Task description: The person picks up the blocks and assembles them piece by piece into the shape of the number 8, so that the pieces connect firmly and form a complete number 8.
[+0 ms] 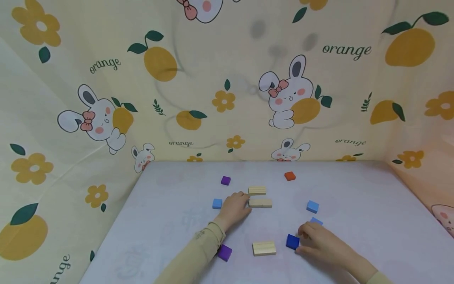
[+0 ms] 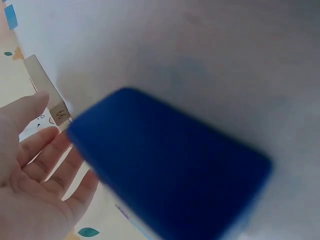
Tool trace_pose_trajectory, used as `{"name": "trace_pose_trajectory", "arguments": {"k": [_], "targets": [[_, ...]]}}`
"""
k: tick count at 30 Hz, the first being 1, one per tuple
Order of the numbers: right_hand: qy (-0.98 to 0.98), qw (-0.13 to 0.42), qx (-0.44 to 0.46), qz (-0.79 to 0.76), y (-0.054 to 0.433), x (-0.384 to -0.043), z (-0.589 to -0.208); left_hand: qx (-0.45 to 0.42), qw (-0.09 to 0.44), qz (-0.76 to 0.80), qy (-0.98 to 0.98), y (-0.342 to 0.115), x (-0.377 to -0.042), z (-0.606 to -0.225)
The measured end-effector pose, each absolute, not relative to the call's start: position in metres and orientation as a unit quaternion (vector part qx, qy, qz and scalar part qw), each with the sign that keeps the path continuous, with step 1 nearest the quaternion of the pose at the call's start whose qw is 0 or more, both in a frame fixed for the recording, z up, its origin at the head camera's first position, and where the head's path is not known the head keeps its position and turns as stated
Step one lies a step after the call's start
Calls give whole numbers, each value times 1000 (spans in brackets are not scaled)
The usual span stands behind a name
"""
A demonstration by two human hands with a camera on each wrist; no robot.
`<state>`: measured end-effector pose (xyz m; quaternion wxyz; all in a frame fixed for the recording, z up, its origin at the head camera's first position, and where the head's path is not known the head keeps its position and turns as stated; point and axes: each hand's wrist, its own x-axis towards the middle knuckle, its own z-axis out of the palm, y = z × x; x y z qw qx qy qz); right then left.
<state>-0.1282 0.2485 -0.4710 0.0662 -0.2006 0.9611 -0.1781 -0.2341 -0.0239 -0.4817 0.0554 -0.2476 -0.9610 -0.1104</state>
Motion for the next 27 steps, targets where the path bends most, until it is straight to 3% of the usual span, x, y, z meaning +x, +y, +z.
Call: {"name": "trace_pose_trajectory", "arguments": {"k": [17, 27], "targets": [[949, 64, -232, -203, 249, -126, -472, -229, 54, -110, -966, -18, -241, -483], [949, 60, -233, -202, 246, -128, -473, -244, 89, -92, -961, -21, -242, -486]]}}
